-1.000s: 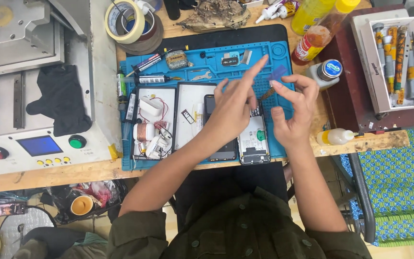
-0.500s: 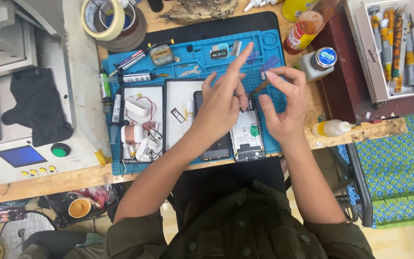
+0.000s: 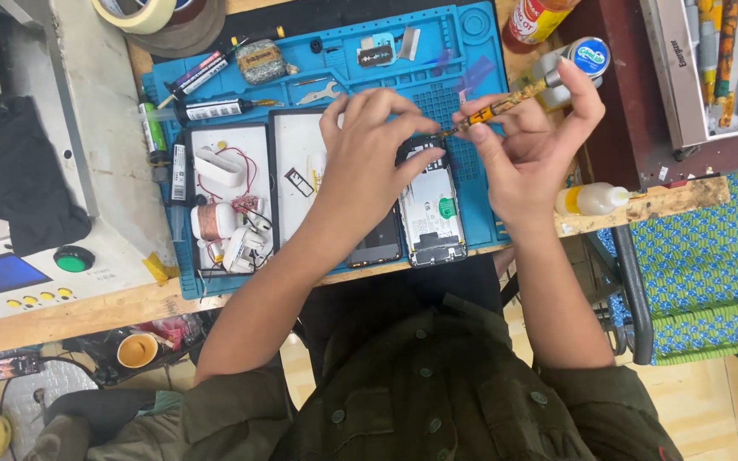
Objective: Disassembling a smartphone to access internal components using a screwdriver and prying tools on a repair mat.
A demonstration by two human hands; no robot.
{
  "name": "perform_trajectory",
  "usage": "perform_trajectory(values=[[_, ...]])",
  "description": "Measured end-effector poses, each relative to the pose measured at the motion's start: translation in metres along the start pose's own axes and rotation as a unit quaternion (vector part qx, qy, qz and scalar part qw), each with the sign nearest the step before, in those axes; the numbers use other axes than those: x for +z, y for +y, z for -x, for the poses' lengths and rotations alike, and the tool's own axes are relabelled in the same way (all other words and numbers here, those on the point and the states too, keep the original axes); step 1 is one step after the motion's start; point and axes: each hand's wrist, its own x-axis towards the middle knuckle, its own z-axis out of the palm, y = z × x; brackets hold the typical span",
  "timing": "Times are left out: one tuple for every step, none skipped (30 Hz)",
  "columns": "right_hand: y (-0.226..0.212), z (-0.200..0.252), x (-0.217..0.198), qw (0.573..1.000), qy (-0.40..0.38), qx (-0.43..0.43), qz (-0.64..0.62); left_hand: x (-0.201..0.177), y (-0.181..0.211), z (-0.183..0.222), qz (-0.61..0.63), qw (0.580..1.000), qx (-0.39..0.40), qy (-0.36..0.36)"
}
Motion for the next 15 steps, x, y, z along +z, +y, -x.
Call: perform_trajectory(values=[[-0.001,0.0,-0.001,1.0,-0.004,0.007,-0.025,0.001,0.0,0.0,0.016,1.0,0.006,0.0],[-0.001,0.0,-0.001,1.0,-0.003,0.008,-0.024,-0.001,0.001,0.0,0.017,1.0,0.006,-0.002],[0.0,0.001,-0.001,0.999,0.003,0.013,-0.032,-0.003,0.002,-0.001,0.017,1.0,0.005,-0.005],[0.0,0.001,-0.001,0.999,0.008,0.017,-0.041,-0.006,0.002,-0.001,0.016,1.0,0.005,-0.008],[0.001,0.002,-0.001,0.999,0.009,0.018,-0.041,-0.01,0.001,-0.001,0.016,1.0,0.005,-0.009],[0.002,0.002,0.0,1.0,0.013,0.014,-0.024,-0.014,0.0,-0.001,0.001,1.0,-0.01,-0.016],[0.002,0.001,0.001,1.0,0.016,0.01,-0.006,-0.018,-0.002,-0.001,-0.014,0.999,-0.025,-0.024],[0.004,0.0,0.001,1.0,0.015,0.01,-0.007,-0.026,-0.006,0.0,-0.015,0.999,-0.026,-0.023],[0.006,-0.001,0.0,0.999,-0.023,0.027,0.037,-0.034,-0.011,0.002,-0.062,0.996,-0.059,-0.013],[0.007,-0.001,0.0,0.994,-0.059,0.045,0.082,-0.041,-0.015,0.003,-0.108,0.99,-0.09,-0.005],[0.01,0.0,0.0,0.994,-0.058,0.045,0.081,-0.052,-0.018,0.006,-0.108,0.99,-0.09,-0.005],[0.013,0.0,-0.001,0.992,-0.067,0.043,0.093,-0.061,-0.022,0.009,-0.134,0.981,-0.142,-0.013],[0.015,0.001,-0.001,0.991,-0.076,0.04,0.104,-0.07,-0.025,0.011,-0.159,0.968,-0.193,-0.021],[0.016,0.002,-0.002,0.991,-0.077,0.041,0.106,-0.073,-0.033,0.015,-0.157,0.968,-0.193,-0.022],[0.017,0.003,-0.002,0.989,-0.083,0.056,0.105,-0.076,-0.041,0.018,-0.183,0.957,-0.219,-0.043]])
